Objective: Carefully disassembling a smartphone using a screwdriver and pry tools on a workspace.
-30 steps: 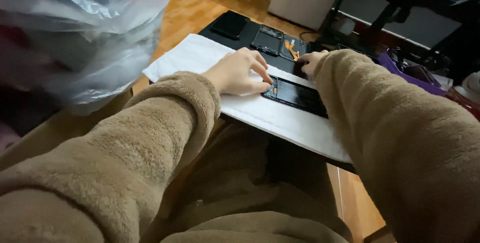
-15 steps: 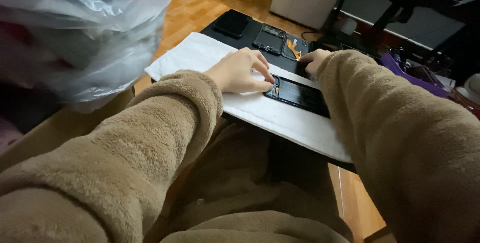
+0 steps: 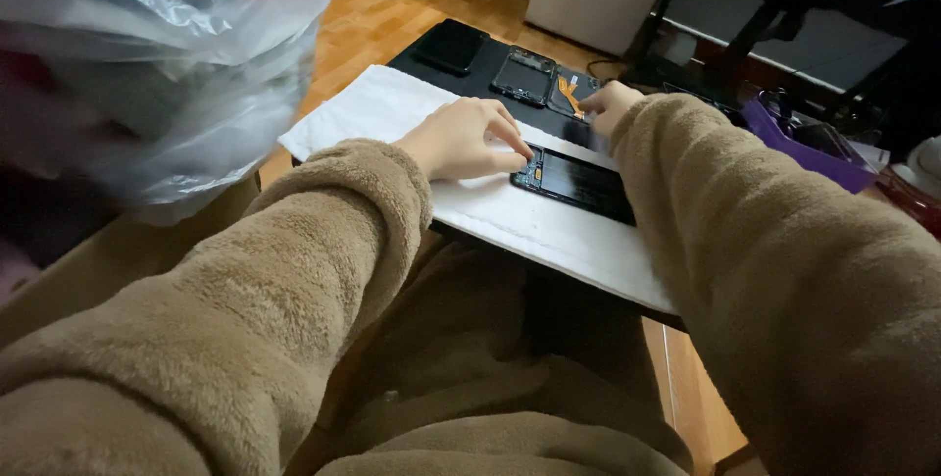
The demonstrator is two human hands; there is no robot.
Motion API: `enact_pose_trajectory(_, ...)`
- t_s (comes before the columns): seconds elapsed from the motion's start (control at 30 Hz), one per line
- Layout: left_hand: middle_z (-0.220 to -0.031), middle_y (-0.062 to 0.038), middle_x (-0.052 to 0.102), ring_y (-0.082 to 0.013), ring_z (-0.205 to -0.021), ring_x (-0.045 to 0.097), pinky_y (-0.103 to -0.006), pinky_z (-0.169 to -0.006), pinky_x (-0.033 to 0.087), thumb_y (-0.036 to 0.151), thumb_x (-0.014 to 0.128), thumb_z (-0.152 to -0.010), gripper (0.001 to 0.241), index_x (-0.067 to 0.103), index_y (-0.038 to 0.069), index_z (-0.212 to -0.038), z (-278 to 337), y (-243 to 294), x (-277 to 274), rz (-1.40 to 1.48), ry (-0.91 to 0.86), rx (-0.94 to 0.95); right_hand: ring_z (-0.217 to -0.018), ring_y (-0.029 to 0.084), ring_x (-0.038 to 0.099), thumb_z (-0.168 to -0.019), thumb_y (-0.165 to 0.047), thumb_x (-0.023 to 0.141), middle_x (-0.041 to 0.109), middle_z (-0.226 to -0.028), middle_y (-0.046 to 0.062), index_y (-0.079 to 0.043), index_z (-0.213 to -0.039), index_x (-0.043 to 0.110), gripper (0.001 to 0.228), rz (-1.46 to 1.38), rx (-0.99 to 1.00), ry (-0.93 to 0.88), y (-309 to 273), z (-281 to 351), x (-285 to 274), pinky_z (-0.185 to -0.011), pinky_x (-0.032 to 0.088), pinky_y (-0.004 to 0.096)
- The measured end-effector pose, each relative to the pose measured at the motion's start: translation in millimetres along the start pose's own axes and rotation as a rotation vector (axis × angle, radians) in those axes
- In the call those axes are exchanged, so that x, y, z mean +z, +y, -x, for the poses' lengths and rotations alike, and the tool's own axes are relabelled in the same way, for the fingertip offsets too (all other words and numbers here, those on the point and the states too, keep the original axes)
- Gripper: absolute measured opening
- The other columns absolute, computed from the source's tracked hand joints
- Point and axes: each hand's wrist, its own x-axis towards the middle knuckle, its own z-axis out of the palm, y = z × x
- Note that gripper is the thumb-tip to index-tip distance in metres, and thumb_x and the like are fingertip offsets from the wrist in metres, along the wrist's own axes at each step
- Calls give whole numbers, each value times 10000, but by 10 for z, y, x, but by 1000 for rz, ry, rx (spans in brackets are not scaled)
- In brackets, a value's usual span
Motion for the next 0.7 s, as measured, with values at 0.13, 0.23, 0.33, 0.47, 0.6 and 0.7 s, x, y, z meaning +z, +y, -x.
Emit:
enact_pose_trajectory(0.13,-1263,75,696,-219,-1241,613,-430,-1095,460,462,665,-780,328,804,343,-1052,5,7,-23,15,-14,-6,-1143,396,684,-820,-11,501,748,-1172,172,-132,-1260,759,524,5,-103,136,-427,487,-478,-968,572,497)
enact_pose_trajectory(0.23,-1257,46,712,-255,-1207,647,-426,-1078,488,413,658,-805,308,810,306,-1050,19,2,-32,13,-8,26,-1026,344,720,-822,-8,563,748,-1177,131,-162,-1238,763,486,-248,-178,183,-606,800,-716,-877,593,435)
enact_pose_trajectory(0.33,-1237,-6,734,-285,-1165,678,-424,-1060,502,378,656,-842,317,810,223,-1071,-56,-72,19,62,15,35,-1001,258,733,-839,-55,610,698,-1257,123,-203,-1202,768,423,-491,-245,208,-842,1279,-915,-840,591,400)
enact_pose_trajectory(0.47,-1120,3,746,-225,-1042,707,-389,-953,560,389,652,-900,264,805,234,-1048,-267,-68,125,42,170,34,-985,264,759,-857,17,565,639,-1291,231,-55,-1278,697,447,-843,-264,191,-1164,1836,-1016,-777,620,291)
enact_pose_trajectory(0.6,-1036,17,779,-178,-991,742,-335,-885,572,400,649,-964,267,791,248,-1133,-507,267,208,276,215,-134,-963,215,772,-867,69,526,636,-1348,215,18,-1333,648,485,-1254,-139,155,-1395,2190,-1069,-720,626,217)
enact_pose_trajectory(0.7,-941,42,786,-111,-882,761,-288,-785,584,415,644,-961,260,804,250,-1081,-506,566,283,456,182,-170,-973,211,732,-889,84,534,645,-1342,196,36,-1368,614,488,-1373,-91,144,-1362,2279,-1047,-754,561,270)
